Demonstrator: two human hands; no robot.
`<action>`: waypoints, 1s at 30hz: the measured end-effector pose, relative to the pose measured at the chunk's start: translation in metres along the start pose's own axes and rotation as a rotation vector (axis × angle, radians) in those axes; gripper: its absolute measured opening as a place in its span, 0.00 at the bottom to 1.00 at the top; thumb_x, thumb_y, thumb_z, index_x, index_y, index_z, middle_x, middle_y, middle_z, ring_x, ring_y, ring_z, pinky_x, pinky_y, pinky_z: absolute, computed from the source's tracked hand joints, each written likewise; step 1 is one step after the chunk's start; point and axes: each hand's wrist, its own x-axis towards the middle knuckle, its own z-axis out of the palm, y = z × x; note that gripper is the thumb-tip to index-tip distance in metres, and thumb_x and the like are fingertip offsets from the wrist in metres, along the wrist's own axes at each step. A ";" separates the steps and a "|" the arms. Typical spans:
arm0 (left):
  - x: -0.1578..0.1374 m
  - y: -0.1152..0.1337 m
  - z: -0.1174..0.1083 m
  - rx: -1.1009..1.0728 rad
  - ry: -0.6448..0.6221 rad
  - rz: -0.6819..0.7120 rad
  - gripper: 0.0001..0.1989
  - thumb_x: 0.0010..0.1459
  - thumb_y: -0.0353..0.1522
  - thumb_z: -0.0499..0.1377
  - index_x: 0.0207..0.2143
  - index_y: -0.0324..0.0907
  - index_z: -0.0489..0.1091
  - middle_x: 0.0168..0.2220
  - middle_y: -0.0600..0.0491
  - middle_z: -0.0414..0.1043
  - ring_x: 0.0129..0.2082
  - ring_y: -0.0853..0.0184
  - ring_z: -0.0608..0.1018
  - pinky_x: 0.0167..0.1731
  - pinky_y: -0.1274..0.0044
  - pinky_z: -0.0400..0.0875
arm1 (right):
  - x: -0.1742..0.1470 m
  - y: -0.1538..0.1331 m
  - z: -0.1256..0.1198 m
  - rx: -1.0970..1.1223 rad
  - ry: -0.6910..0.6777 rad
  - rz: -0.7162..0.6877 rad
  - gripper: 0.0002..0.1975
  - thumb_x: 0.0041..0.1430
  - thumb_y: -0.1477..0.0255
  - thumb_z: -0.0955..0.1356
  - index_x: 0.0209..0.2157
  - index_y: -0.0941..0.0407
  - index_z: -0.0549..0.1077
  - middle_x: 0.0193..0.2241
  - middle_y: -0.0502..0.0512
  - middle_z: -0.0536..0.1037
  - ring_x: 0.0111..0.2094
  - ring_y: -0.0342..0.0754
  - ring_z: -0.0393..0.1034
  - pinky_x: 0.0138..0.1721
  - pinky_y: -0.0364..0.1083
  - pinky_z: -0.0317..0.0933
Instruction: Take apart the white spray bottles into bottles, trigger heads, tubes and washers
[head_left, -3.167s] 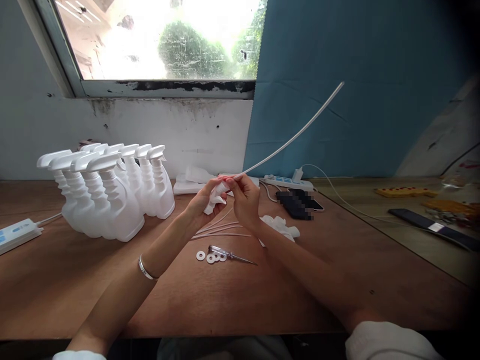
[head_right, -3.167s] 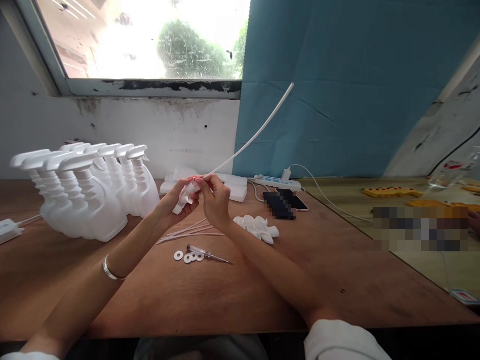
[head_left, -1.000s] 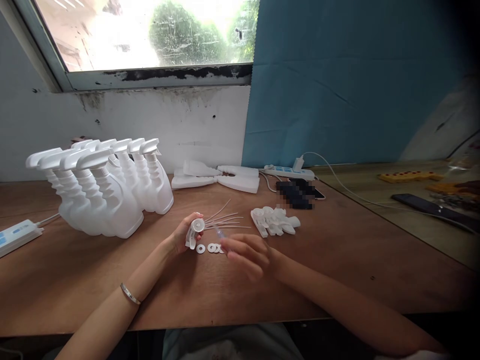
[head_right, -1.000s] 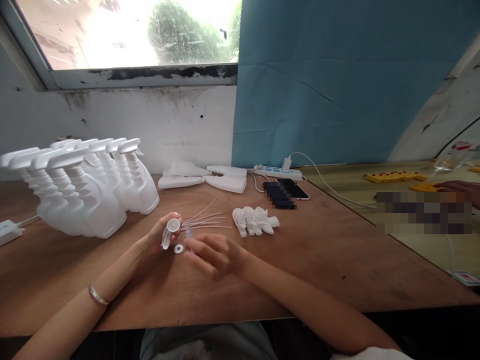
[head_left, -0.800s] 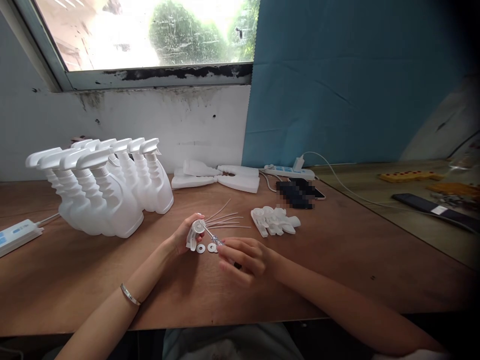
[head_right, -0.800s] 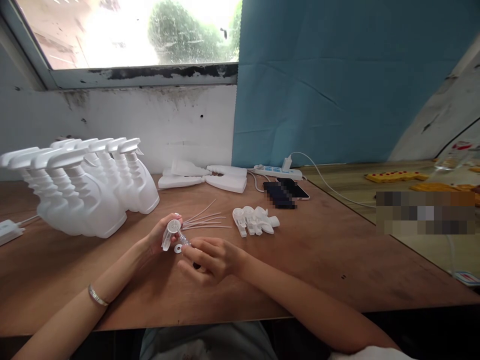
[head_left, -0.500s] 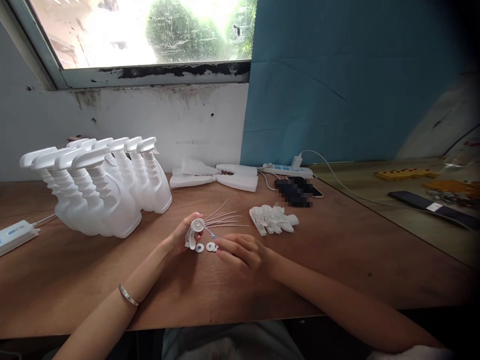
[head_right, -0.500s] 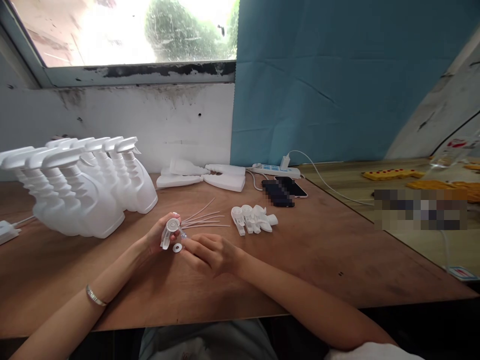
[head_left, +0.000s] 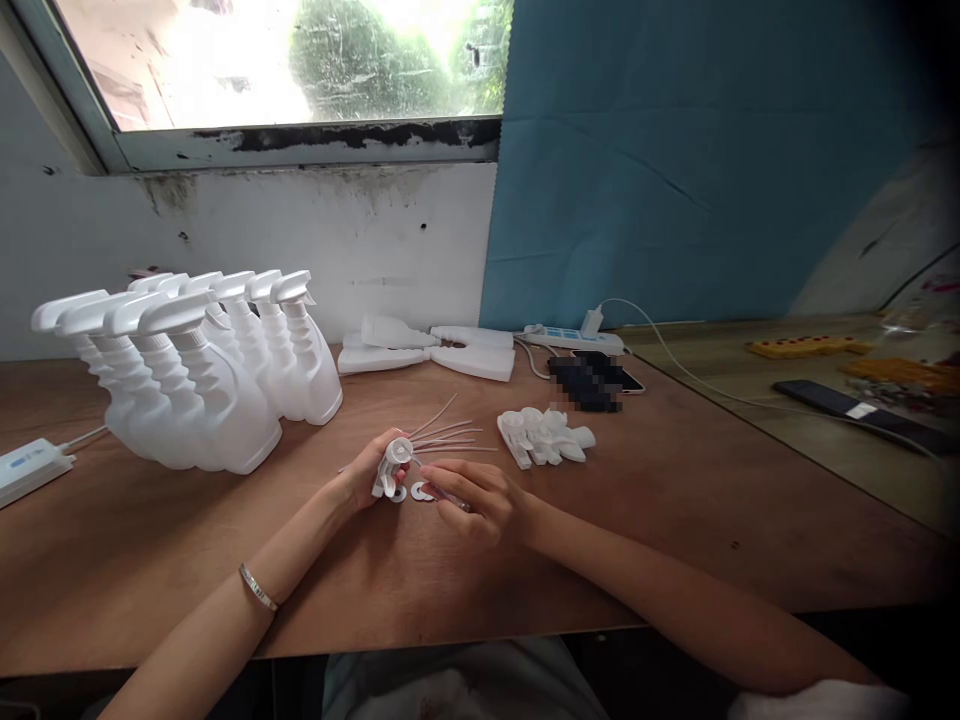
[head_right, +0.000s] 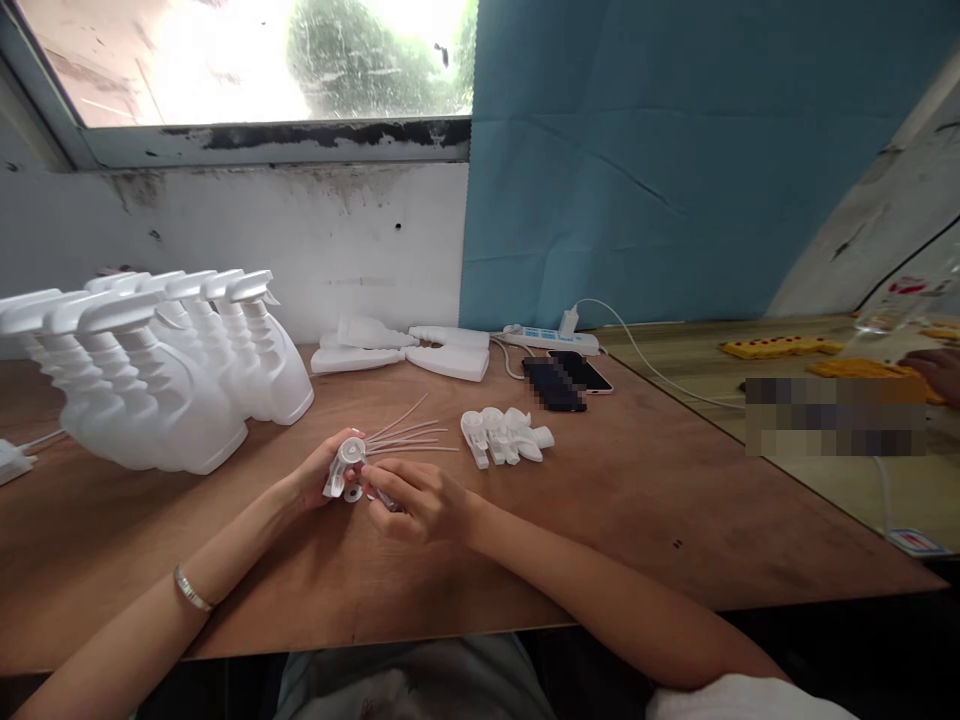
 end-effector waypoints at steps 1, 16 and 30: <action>0.000 0.000 0.000 -0.005 0.005 0.002 0.15 0.51 0.38 0.53 0.17 0.38 0.59 0.12 0.57 0.61 0.09 0.77 0.63 0.09 0.86 0.56 | -0.002 0.000 0.002 0.014 0.005 0.025 0.10 0.52 0.83 0.66 0.30 0.56 0.60 0.35 0.59 0.75 0.36 0.46 0.72 0.33 0.44 0.70; 0.001 0.000 0.004 -0.069 0.015 0.047 0.17 0.56 0.37 0.49 0.18 0.37 0.60 0.12 0.56 0.62 0.08 0.77 0.63 0.08 0.87 0.55 | -0.009 0.003 0.010 0.032 0.009 0.127 0.09 0.54 0.80 0.66 0.32 0.54 0.61 0.36 0.58 0.76 0.34 0.46 0.73 0.30 0.44 0.69; 0.003 -0.001 -0.005 -0.021 0.009 0.058 0.12 0.53 0.36 0.53 0.21 0.38 0.61 0.13 0.56 0.63 0.09 0.76 0.65 0.08 0.87 0.56 | -0.013 0.001 0.014 0.512 0.261 0.909 0.12 0.54 0.79 0.66 0.31 0.52 0.57 0.33 0.52 0.76 0.36 0.46 0.73 0.33 0.46 0.69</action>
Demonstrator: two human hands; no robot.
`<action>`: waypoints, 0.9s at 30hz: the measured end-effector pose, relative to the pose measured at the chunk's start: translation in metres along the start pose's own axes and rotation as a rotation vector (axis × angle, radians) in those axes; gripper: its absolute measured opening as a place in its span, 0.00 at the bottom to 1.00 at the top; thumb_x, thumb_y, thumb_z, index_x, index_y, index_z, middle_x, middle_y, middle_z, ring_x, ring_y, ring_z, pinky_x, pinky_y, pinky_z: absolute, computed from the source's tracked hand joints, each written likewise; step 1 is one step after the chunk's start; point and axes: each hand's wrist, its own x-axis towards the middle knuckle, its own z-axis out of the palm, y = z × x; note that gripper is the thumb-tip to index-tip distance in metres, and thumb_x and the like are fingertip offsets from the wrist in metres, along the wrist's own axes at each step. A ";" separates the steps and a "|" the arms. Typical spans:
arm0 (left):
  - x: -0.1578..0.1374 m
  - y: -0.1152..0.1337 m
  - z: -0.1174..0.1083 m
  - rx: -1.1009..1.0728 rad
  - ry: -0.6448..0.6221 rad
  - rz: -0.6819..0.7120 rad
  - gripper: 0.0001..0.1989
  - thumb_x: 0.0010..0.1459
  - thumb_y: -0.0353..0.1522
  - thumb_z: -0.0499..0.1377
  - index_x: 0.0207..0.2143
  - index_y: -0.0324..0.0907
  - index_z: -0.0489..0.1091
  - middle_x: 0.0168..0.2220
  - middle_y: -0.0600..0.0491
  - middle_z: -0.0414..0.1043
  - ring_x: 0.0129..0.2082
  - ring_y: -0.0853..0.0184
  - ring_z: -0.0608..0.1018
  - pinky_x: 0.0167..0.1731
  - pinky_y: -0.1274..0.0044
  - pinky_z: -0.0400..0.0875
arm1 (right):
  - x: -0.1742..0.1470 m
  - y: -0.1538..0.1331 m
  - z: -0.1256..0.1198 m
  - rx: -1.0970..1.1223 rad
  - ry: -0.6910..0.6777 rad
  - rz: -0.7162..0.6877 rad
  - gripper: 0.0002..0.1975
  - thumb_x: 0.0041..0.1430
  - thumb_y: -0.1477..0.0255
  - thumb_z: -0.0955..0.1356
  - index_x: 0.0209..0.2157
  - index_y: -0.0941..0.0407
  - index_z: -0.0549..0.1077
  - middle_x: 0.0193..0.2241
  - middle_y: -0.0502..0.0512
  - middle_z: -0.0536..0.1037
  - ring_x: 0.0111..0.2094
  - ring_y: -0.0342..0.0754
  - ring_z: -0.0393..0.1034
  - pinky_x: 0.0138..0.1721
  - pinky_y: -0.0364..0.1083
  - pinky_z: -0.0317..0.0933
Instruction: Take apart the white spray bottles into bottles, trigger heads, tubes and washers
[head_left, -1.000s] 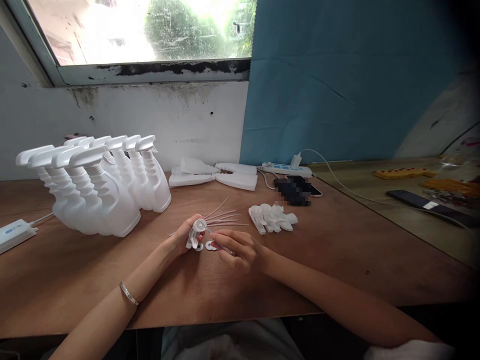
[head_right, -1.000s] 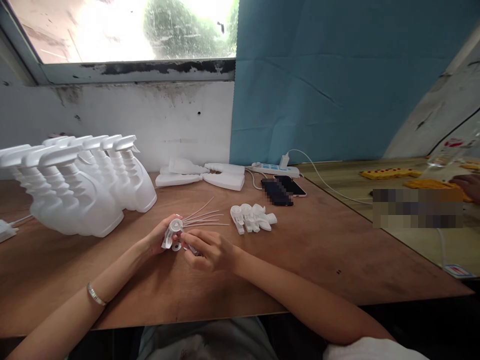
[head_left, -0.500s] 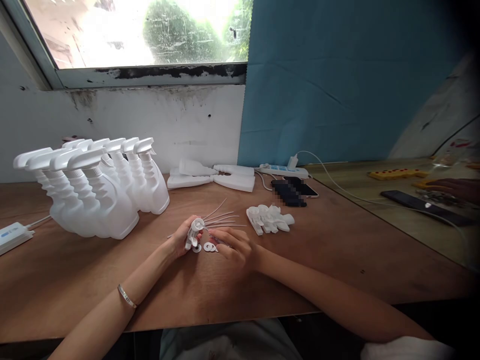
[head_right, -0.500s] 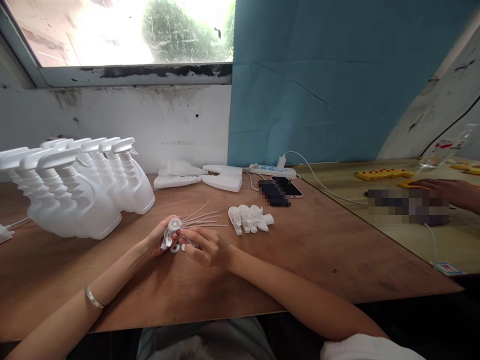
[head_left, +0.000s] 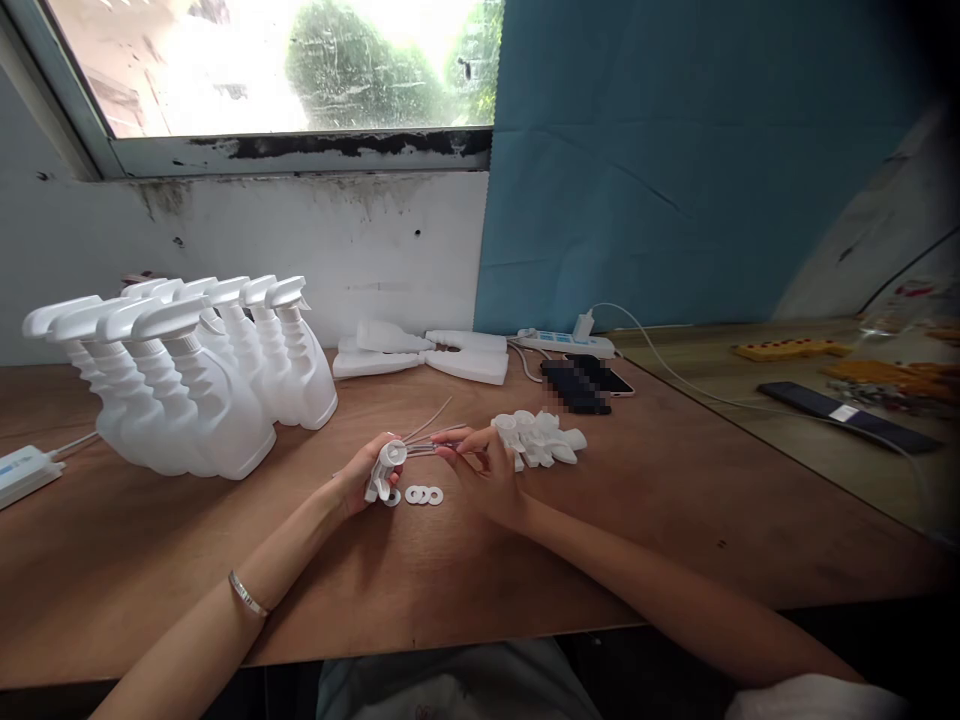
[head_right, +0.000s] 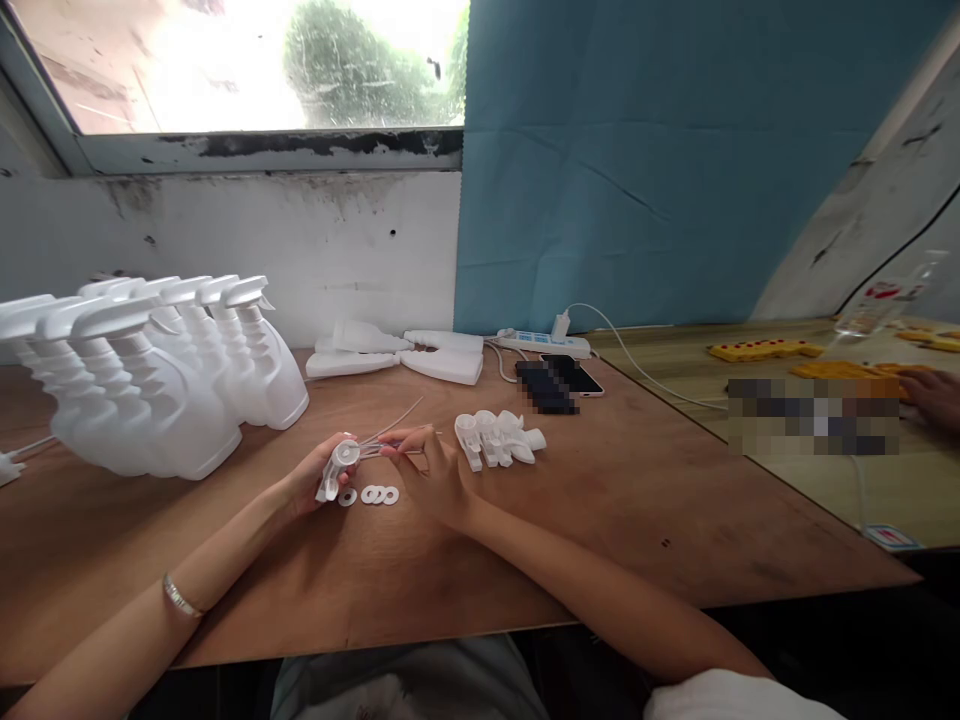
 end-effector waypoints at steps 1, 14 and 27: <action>0.000 0.001 0.000 -0.001 -0.004 0.003 0.12 0.53 0.36 0.53 0.21 0.38 0.61 0.14 0.56 0.63 0.09 0.76 0.65 0.08 0.87 0.56 | -0.001 0.000 0.001 0.051 0.012 0.054 0.12 0.54 0.78 0.66 0.30 0.52 0.57 0.34 0.52 0.76 0.37 0.46 0.73 0.33 0.47 0.69; -0.007 0.005 0.001 -0.064 -0.143 -0.018 0.13 0.54 0.36 0.50 0.21 0.38 0.58 0.14 0.58 0.59 0.09 0.78 0.63 0.08 0.87 0.54 | -0.001 -0.012 0.008 0.217 0.113 0.275 0.13 0.54 0.73 0.67 0.27 0.53 0.55 0.34 0.52 0.77 0.34 0.45 0.72 0.33 0.45 0.66; -0.009 0.002 -0.003 0.266 -0.202 -0.052 0.12 0.51 0.37 0.53 0.23 0.38 0.61 0.12 0.55 0.62 0.09 0.75 0.63 0.08 0.86 0.53 | 0.016 -0.006 -0.007 0.378 -0.089 0.366 0.15 0.53 0.70 0.68 0.28 0.53 0.54 0.30 0.50 0.75 0.30 0.43 0.72 0.33 0.47 0.69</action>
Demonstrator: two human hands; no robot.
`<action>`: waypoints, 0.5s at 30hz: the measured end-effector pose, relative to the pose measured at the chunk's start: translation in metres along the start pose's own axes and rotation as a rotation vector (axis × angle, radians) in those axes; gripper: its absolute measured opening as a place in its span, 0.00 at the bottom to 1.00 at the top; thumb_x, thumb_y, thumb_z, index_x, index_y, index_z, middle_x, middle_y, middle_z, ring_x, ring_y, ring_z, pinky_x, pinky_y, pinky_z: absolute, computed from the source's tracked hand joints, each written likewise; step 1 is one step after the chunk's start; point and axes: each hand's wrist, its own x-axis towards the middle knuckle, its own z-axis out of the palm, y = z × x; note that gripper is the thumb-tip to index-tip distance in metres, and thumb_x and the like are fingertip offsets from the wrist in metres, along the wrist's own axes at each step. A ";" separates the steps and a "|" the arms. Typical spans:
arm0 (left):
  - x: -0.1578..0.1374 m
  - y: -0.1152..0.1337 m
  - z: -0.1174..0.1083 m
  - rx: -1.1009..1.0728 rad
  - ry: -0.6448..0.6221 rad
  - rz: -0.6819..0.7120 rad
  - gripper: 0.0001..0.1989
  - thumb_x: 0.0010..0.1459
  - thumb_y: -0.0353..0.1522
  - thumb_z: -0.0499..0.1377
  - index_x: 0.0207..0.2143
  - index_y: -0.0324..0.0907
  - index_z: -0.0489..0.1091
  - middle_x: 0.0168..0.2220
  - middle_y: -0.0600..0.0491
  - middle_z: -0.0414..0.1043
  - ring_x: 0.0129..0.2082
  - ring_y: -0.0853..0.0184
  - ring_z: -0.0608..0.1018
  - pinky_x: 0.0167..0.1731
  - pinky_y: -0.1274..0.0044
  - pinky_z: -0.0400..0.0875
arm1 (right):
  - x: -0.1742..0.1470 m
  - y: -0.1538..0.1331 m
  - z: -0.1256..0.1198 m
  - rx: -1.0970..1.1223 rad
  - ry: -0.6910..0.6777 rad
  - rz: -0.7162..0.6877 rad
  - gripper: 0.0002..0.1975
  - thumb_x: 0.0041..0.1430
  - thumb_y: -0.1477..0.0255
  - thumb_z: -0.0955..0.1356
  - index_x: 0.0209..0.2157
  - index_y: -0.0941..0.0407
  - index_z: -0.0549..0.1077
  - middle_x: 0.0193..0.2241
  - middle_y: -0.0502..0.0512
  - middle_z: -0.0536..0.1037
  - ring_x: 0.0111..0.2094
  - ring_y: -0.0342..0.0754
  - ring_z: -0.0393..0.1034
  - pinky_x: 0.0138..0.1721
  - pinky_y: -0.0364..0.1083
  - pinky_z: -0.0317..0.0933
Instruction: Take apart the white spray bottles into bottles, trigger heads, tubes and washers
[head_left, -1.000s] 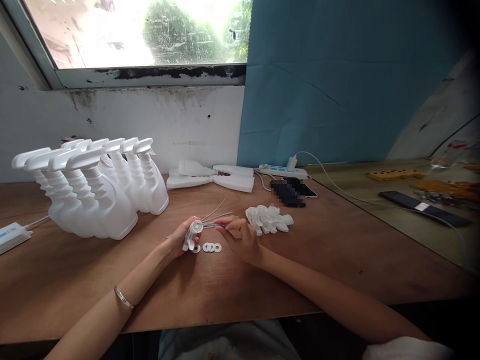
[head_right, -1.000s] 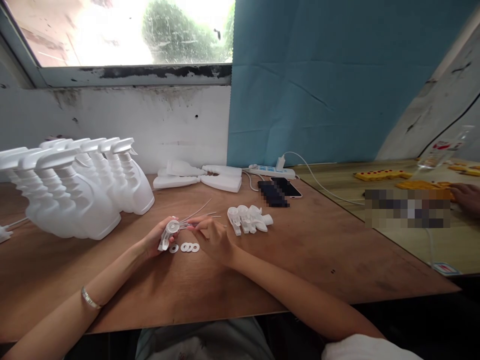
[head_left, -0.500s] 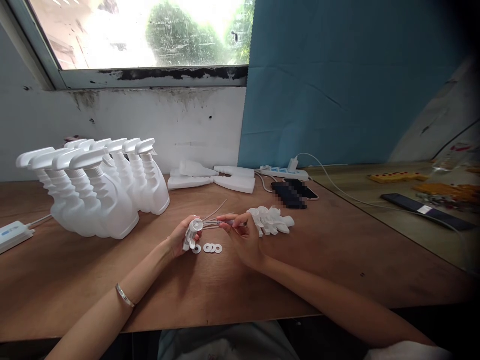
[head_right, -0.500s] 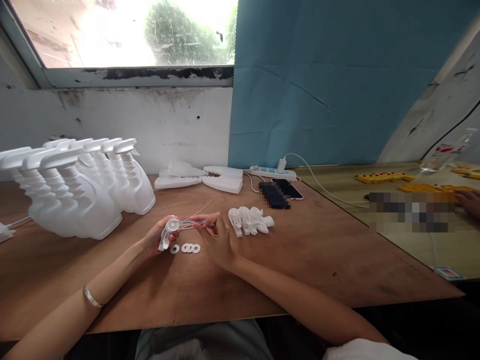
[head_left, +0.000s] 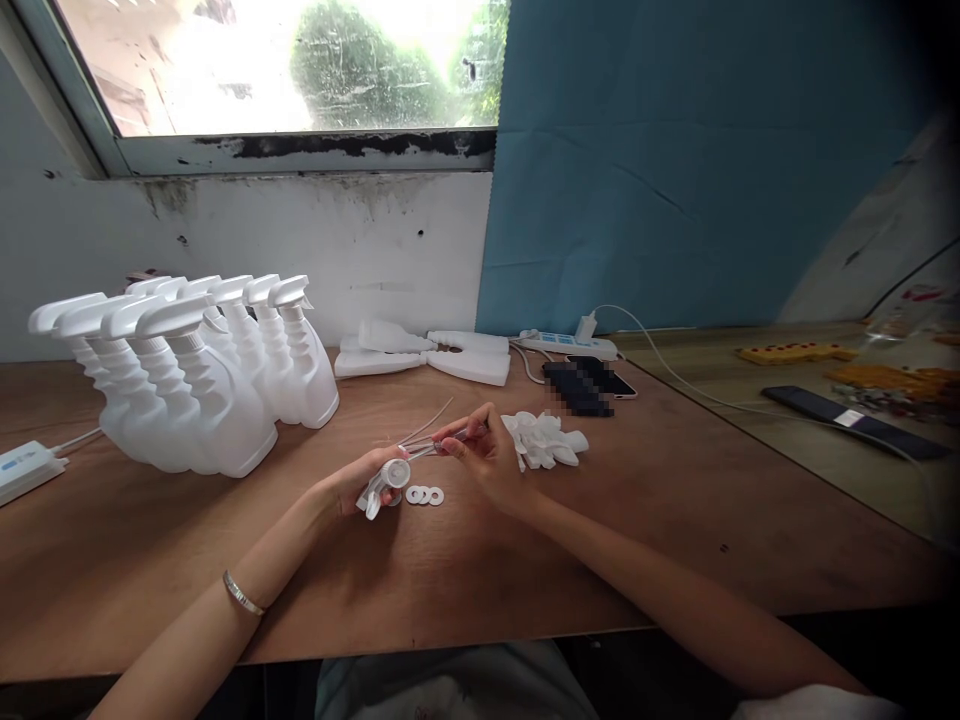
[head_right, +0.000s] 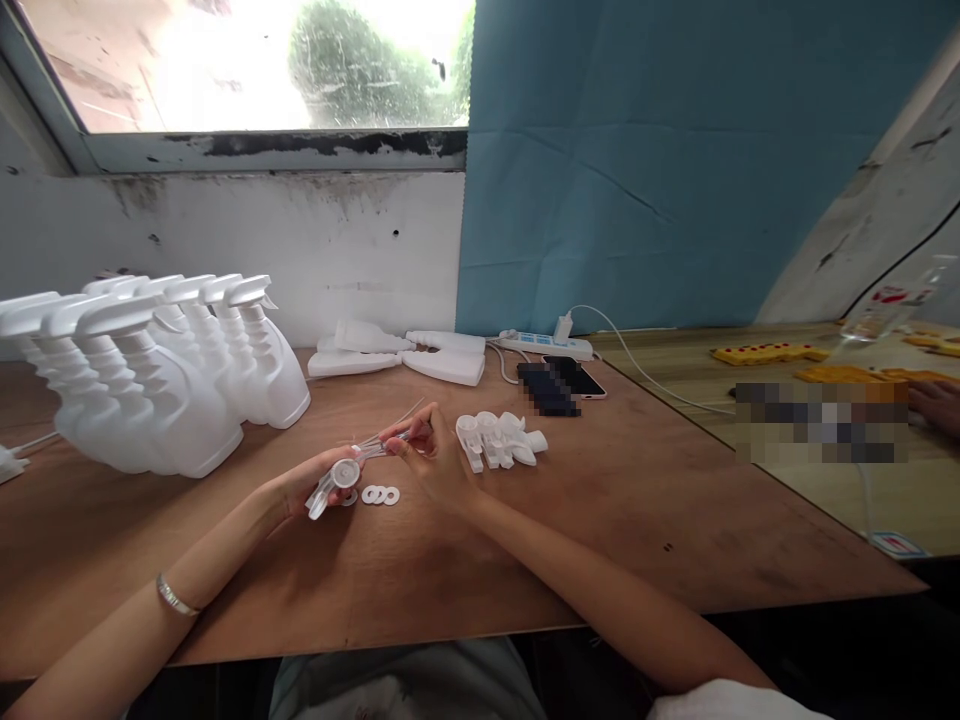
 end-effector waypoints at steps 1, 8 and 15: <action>-0.002 0.001 0.001 0.077 0.021 0.001 0.11 0.50 0.38 0.54 0.24 0.38 0.62 0.13 0.54 0.64 0.09 0.74 0.64 0.08 0.85 0.54 | 0.001 0.000 -0.001 0.016 -0.030 0.013 0.15 0.53 0.70 0.68 0.28 0.53 0.54 0.30 0.49 0.75 0.30 0.43 0.71 0.33 0.47 0.69; -0.007 0.005 0.002 0.557 0.286 0.262 0.09 0.48 0.37 0.57 0.25 0.39 0.64 0.18 0.55 0.67 0.13 0.68 0.71 0.11 0.82 0.59 | 0.000 0.009 -0.003 -0.046 -0.092 0.076 0.15 0.52 0.68 0.68 0.28 0.53 0.54 0.29 0.50 0.75 0.30 0.44 0.71 0.33 0.47 0.69; -0.015 0.006 0.008 0.768 0.623 0.703 0.14 0.42 0.33 0.63 0.17 0.42 0.59 0.13 0.59 0.57 0.14 0.73 0.63 0.16 0.83 0.47 | -0.007 0.013 0.000 -0.343 -0.116 0.065 0.13 0.53 0.67 0.67 0.28 0.54 0.57 0.30 0.54 0.76 0.31 0.46 0.72 0.35 0.49 0.69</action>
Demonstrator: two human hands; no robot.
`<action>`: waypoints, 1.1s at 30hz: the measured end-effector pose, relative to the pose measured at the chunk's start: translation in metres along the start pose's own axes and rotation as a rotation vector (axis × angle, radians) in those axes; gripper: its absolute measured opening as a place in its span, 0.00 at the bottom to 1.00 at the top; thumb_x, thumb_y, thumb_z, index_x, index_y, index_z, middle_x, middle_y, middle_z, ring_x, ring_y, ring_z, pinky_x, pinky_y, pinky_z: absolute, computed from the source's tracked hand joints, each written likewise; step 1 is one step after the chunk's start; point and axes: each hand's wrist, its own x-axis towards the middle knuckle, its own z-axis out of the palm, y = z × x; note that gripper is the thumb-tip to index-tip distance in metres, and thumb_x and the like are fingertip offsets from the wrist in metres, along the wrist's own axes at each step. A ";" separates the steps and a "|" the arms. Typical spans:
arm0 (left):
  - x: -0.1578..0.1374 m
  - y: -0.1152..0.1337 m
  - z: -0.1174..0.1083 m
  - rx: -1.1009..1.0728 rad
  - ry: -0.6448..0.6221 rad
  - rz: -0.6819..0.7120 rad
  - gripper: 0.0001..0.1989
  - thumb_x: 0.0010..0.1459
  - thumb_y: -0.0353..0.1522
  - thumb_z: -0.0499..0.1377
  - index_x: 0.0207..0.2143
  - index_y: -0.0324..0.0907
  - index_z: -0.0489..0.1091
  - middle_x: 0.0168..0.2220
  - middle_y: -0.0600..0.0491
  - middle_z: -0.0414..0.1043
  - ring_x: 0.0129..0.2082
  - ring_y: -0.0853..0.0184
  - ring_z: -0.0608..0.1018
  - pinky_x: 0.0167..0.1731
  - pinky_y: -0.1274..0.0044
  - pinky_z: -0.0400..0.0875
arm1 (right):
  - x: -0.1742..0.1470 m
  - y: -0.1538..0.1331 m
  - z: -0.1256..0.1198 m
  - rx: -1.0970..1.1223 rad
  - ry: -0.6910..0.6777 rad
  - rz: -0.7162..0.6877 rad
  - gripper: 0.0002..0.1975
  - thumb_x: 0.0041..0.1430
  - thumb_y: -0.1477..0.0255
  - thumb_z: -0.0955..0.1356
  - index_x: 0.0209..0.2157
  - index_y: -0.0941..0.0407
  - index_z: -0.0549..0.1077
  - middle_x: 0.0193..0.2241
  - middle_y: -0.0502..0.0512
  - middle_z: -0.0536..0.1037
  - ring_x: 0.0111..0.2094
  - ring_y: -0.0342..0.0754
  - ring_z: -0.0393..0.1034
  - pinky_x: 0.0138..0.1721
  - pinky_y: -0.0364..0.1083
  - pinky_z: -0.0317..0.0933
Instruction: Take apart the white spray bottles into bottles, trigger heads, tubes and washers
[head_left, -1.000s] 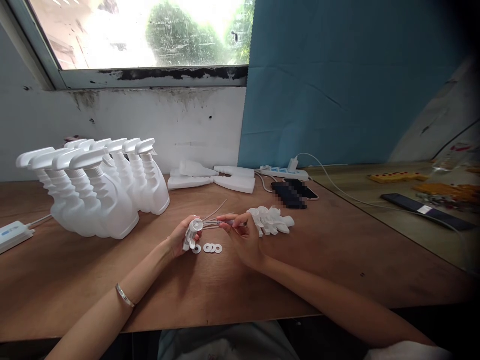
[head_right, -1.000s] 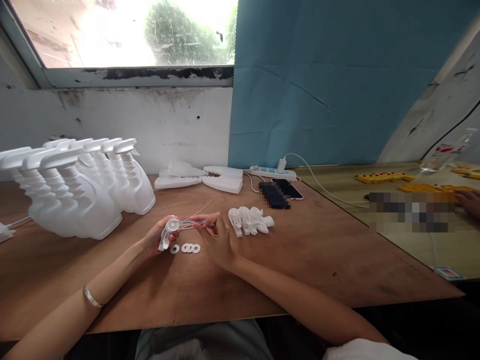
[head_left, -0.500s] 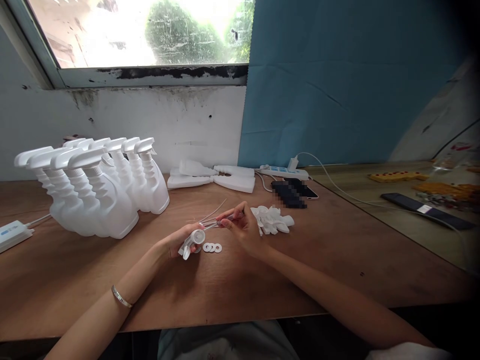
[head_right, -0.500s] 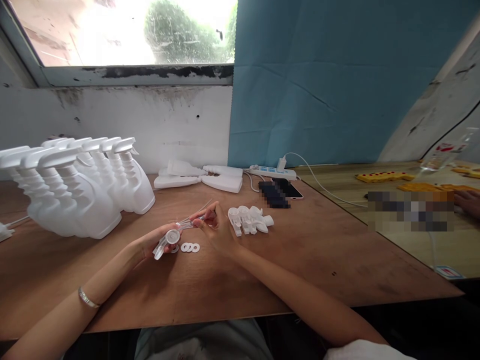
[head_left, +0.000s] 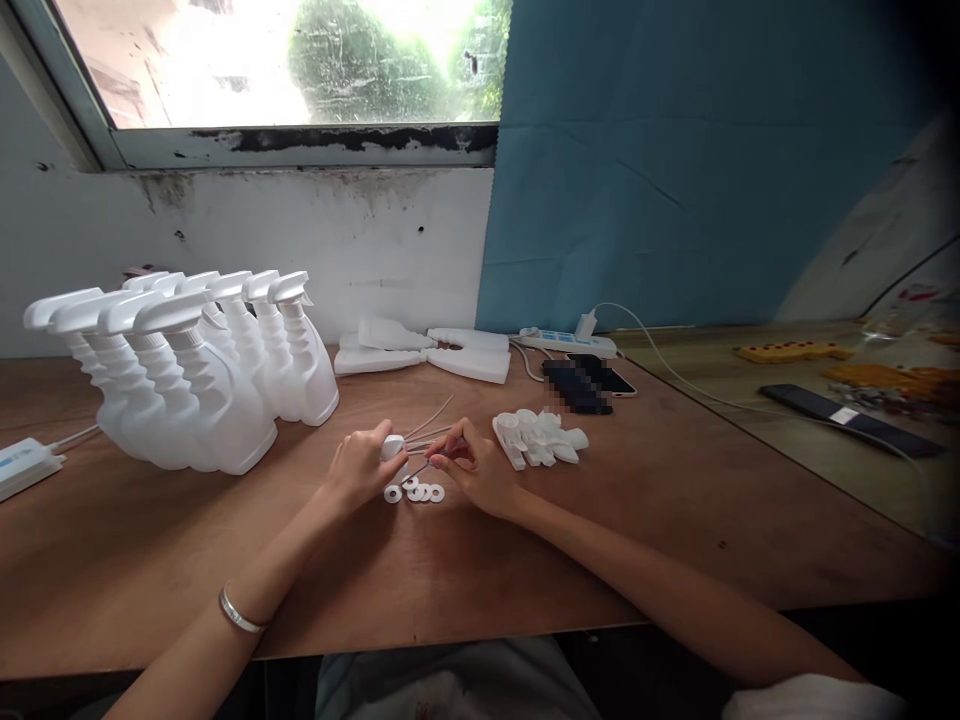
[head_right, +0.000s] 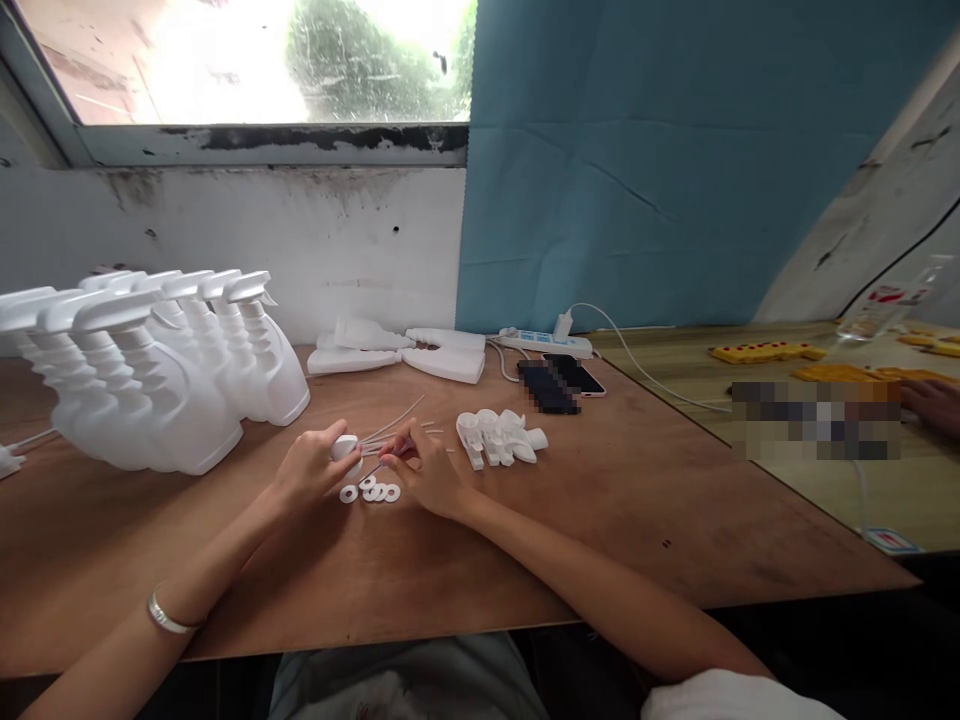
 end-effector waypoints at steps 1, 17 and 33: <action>0.000 0.002 -0.001 0.027 0.018 0.023 0.13 0.42 0.33 0.63 0.17 0.42 0.59 0.13 0.59 0.58 0.15 0.73 0.63 0.17 0.83 0.48 | 0.000 0.001 0.000 0.007 0.020 0.006 0.13 0.53 0.67 0.67 0.28 0.54 0.57 0.30 0.54 0.76 0.31 0.46 0.73 0.35 0.49 0.69; 0.009 0.001 0.001 -0.772 -0.295 -0.588 0.22 0.54 0.47 0.45 0.21 0.39 0.61 0.17 0.52 0.67 0.15 0.70 0.70 0.19 0.79 0.66 | -0.001 0.019 0.009 -0.175 -0.010 0.140 0.09 0.46 0.69 0.70 0.24 0.56 0.65 0.26 0.50 0.73 0.28 0.44 0.69 0.32 0.46 0.66; -0.002 -0.005 0.020 -0.695 -0.463 -0.408 0.25 0.52 0.49 0.51 0.34 0.35 0.69 0.30 0.45 0.73 0.29 0.62 0.76 0.28 0.74 0.71 | -0.008 -0.001 0.010 -0.270 0.043 -0.123 0.08 0.53 0.72 0.67 0.37 0.54 0.68 0.33 0.52 0.73 0.33 0.45 0.68 0.36 0.46 0.66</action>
